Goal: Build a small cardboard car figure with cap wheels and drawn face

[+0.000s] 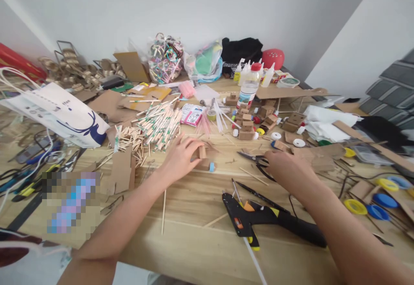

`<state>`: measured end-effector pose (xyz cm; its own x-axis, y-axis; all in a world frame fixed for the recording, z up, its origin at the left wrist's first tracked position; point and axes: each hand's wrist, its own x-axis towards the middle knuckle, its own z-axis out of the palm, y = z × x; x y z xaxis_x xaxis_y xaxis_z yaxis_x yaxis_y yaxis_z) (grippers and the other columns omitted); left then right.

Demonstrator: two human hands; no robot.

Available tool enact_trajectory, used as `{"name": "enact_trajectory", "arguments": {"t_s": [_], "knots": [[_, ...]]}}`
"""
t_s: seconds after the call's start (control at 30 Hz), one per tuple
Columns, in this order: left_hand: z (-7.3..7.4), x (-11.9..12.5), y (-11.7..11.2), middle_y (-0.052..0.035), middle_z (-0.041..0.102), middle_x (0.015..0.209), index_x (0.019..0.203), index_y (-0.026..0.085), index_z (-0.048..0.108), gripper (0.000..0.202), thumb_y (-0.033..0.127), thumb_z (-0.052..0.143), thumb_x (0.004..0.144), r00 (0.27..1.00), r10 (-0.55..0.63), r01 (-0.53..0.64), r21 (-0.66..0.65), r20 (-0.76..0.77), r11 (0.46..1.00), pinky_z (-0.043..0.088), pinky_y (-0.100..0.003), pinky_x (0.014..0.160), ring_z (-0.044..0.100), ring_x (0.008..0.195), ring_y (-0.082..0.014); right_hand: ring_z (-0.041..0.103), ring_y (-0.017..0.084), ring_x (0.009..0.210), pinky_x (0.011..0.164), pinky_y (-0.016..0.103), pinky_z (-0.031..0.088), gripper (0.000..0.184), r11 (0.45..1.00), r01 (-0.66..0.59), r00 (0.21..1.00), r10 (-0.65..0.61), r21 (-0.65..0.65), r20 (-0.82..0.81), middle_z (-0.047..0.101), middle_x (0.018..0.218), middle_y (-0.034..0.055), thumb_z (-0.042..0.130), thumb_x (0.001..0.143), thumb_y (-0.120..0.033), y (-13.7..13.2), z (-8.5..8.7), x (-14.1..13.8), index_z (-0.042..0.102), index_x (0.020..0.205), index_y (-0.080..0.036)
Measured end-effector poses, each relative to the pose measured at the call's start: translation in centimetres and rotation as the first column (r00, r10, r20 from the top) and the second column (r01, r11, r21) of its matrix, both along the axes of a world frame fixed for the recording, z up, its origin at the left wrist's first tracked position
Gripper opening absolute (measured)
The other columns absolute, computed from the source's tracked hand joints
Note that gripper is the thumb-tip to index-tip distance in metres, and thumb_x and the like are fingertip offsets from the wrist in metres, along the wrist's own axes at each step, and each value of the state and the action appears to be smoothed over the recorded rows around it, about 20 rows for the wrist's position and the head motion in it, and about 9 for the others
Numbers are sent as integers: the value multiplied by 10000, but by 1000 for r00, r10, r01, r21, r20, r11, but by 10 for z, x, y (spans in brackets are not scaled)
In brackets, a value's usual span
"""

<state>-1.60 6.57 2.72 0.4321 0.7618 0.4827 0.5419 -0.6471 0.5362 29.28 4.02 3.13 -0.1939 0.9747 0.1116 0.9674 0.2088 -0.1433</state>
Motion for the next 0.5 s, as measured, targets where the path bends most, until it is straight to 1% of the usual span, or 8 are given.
{"name": "enact_trajectory", "arguments": {"t_s": [0.07, 0.13, 0.17, 0.2, 0.27, 0.33, 0.4, 0.5], "knots": [[-4, 0, -1, -73, 754, 1075, 1058, 296, 742, 393, 77, 771, 733, 998, 1, 0, 25, -57, 1000, 380, -562, 1214, 729, 1052, -309, 752, 290, 716, 609, 333, 484, 173, 999, -24, 1000, 24, -33, -2, 777, 784, 144, 655, 792, -46, -2, 5, -14, 673, 730, -207], [-7, 0, -3, -88, 753, 1113, 1114, 275, 725, 434, 45, 734, 746, 991, 14, -4, 72, -129, 997, 375, -576, 1225, 743, 1039, -302, 776, 275, 837, 701, 339, 539, 103, 994, -88, 995, 85, -57, -50, 809, 912, 111, 668, 875, -168, -2, 10, -36, 725, 933, -230], [-9, 0, -4, -93, 752, 1126, 1139, 263, 715, 441, 37, 714, 760, 985, 25, -7, 107, -170, 994, 376, -579, 1229, 750, 1030, -294, 780, 266, 867, 741, 341, 559, 143, 987, -146, 979, 135, -69, -150, 813, 932, 95, 673, 899, -209, -1, 11, -48, 726, 1029, -233], [-10, 1, -5, -96, 752, 1136, 1163, 250, 704, 439, 36, 693, 780, 976, 41, -10, 146, -213, 989, 376, -579, 1233, 754, 1027, -284, 780, 254, 846, 746, 339, 570, 197, 980, -184, 955, 162, -69, -250, 812, 921, 79, 688, 901, -236, 1, 11, -60, 716, 1096, -235], [-13, 2, -9, -99, 753, 1141, 1205, 224, 681, 410, 54, 653, 833, 950, 93, -23, 231, -299, 973, 379, -578, 1237, 757, 1034, -269, 771, 230, 773, 699, 325, 577, 271, 976, -214, 892, 178, -42, -416, 815, 949, 68, 748, 870, -271, 6, 9, -83, 702, 1134, -235], [-16, 5, -12, -99, 755, 1132, 1221, 208, 668, 357, 87, 617, 889, 914, 159, -38, 311, -373, 950, 381, -578, 1240, 755, 1045, -258, 756, 217, 719, 666, 320, 572, 306, 976, -215, 829, 166, -31, -534, 817, 958, 66, 806, 811, -265, 12, 4, -102, 704, 1098, -230], [-19, 8, -15, -97, 759, 1107, 1212, 202, 668, 302, 118, 584, 935, 887, 215, -51, 376, -409, 925, 382, -575, 1240, 757, 1036, -249, 734, 200, 671, 653, 312, 562, 297, 978, -206, 793, 151, -27, -590, 813, 922, 53, 809, 778, -218, 17, -1, -115, 706, 1056, -224], [-21, 13, -17, -88, 765, 1068, 1196, 200, 678, 268, 128, 550, 971, 879, 253, -53, 444, -405, 895, 396, -555, 1231, 763, 986, -234, 708, 176, 644, 652, 291, 548, 248, 977, -213, 774, 157, -19, -614, 794, 841, 25, 729, 774, -122, 23, -5, -124, 712, 1002, -220]]}}
